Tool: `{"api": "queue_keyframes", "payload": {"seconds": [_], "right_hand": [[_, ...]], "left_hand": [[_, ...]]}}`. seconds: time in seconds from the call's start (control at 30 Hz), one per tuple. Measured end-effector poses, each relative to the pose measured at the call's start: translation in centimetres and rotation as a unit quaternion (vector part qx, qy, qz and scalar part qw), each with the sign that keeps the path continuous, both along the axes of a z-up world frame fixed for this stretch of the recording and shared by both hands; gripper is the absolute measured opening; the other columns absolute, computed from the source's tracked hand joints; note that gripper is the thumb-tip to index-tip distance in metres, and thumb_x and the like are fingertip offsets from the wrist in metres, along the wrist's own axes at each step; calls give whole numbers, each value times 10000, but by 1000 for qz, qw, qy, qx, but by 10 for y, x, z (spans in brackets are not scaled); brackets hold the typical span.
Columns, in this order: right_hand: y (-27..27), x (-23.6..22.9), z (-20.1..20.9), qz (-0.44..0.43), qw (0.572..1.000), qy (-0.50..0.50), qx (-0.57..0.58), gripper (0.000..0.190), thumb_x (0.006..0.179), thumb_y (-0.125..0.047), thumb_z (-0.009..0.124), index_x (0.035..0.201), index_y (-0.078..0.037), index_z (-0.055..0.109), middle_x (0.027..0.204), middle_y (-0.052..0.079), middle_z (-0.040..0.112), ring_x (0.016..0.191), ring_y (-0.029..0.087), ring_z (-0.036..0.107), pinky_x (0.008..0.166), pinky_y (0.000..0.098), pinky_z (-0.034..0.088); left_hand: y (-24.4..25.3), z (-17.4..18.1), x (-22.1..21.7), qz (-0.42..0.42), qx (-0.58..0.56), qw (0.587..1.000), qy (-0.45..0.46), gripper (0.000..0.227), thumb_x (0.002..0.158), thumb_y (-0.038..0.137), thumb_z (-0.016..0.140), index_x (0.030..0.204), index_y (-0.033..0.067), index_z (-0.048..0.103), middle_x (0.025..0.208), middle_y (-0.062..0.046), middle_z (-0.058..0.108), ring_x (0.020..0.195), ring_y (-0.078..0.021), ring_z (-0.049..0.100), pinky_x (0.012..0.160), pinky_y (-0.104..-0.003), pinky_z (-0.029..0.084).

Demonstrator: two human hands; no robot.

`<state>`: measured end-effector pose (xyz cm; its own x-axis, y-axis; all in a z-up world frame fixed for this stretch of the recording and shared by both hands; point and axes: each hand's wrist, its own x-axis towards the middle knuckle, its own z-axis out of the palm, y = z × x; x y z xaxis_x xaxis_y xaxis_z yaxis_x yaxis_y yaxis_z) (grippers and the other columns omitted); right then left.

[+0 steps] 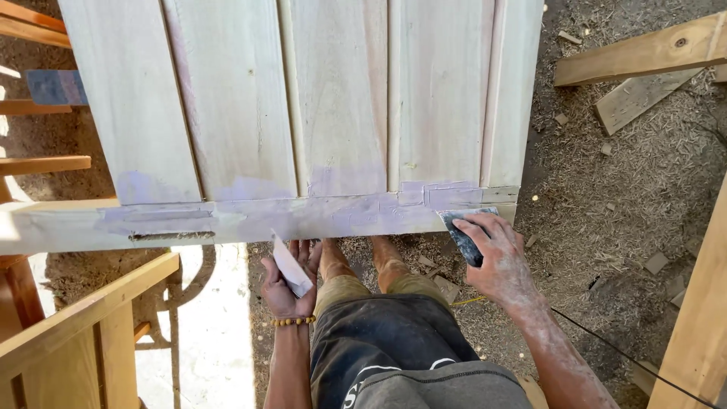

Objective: Applying wood filler to a wooden tabletop and smoothing it out using spatulas.

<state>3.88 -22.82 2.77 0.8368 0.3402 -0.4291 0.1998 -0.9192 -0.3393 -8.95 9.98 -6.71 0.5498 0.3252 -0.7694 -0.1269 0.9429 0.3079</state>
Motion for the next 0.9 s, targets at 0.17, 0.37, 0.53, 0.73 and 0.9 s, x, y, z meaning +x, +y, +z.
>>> {"api": "queue_keyframes", "payload": {"seconds": [0.17,0.37,0.53,0.73,0.9], "right_hand": [[-1,-2,4,-34,984,5,174,701,691,81,689,1343,-149,570,1362,77,542,1335,297,497,1158,448,401],[7,-19,11,25,945,76,319,709,767,166,561,1383,-176,484,1453,117,485,1385,284,507,1149,432,516],[-14,-10,-4,73,951,9,300,788,696,181,603,1366,-216,483,1431,131,427,1439,359,417,1162,530,426],[-1,56,-16,106,994,16,21,868,684,114,717,1416,-296,494,1462,86,418,1373,327,401,1079,547,432],[42,54,-25,12,999,2,-49,819,722,14,782,1452,-216,492,1471,87,413,1420,341,336,1104,624,328]], "left_hand": [[-43,39,21,-191,-10,981,33,657,1009,534,311,1523,134,396,1380,-107,606,1217,-277,622,987,-459,545],[-131,10,61,-250,-58,966,-4,611,1097,461,384,1396,-51,533,1229,-170,683,1063,-251,696,925,-394,608],[-119,48,88,-239,-77,965,-79,611,1080,469,407,1383,-42,550,1255,-152,683,1097,-224,705,928,-371,608],[-66,47,89,-231,-37,966,-108,649,1077,498,435,1378,-69,530,1210,-193,687,1039,-270,712,874,-401,617],[-40,49,79,-219,21,971,-97,675,1049,510,423,1387,-68,512,1224,-180,699,1071,-253,723,887,-385,633]]}}
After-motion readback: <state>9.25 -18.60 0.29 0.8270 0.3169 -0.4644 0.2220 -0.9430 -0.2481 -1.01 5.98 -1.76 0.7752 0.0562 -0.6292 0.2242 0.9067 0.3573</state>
